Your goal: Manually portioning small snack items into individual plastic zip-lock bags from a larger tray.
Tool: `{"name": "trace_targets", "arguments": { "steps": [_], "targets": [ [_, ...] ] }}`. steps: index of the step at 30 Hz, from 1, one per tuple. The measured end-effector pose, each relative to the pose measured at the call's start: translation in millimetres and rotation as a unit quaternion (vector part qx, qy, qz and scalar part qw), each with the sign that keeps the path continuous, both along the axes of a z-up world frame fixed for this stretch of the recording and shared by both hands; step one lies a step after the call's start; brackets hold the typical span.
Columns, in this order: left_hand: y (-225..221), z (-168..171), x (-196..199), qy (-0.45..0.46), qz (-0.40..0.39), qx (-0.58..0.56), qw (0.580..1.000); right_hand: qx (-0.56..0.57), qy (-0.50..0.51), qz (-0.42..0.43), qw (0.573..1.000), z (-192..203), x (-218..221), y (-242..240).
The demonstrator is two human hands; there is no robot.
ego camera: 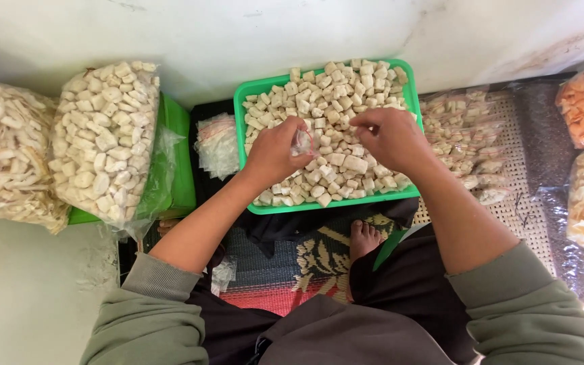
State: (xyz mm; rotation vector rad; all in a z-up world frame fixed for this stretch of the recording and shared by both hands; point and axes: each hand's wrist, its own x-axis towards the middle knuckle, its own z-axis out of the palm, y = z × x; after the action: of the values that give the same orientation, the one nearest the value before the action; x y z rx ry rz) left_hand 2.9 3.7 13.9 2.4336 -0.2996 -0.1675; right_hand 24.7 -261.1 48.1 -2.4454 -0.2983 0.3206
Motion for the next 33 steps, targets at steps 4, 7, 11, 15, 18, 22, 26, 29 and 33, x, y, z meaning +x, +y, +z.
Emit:
{"name": "trace_targets", "arguments": {
  "steps": [4,7,11,15,18,22,26,29,33],
  "targets": [
    [-1.9,-0.7,-1.0,0.011,-0.007,0.010,1.000,-0.078,-0.012,0.054,0.995,-40.8,-0.3,-18.0],
    [-1.6,-5.7,-1.4,-0.010,-0.029,0.030,0.999,-0.118,-0.005,0.122,0.985,-47.4,-11.5,-13.3],
    [0.9,-20.1,-0.8,-0.061,-0.043,0.040,0.996,-0.108,-0.062,0.132,0.983,-56.7,-21.5,-3.6],
    [5.8,-24.4,-0.5,-0.090,-0.044,0.034,0.994,-0.152,-0.080,0.138,0.975,-76.1,-15.9,0.2],
    [10.7,-29.6,2.9,-0.106,-0.048,0.033,0.993,-0.140,-0.073,0.110,0.981,-63.9,-15.4,10.2],
    [10.8,-31.7,5.3,-0.111,-0.045,0.035,0.992,-0.176,-0.056,0.115,0.976,-70.8,-12.1,20.9],
    [8.6,-27.4,6.3,-0.110,-0.055,0.030,0.992,-0.170,-0.070,0.112,0.977,-79.4,-5.4,22.4],
    [10.6,-28.4,7.6,-0.114,-0.055,0.035,0.991,-0.085,-0.066,0.072,0.992,-57.3,-8.3,23.4],
    [6.5,-23.6,4.8,-0.121,-0.078,0.035,0.989,0.112,-0.056,0.010,0.992,-14.1,-22.8,24.0]
  ]
}}
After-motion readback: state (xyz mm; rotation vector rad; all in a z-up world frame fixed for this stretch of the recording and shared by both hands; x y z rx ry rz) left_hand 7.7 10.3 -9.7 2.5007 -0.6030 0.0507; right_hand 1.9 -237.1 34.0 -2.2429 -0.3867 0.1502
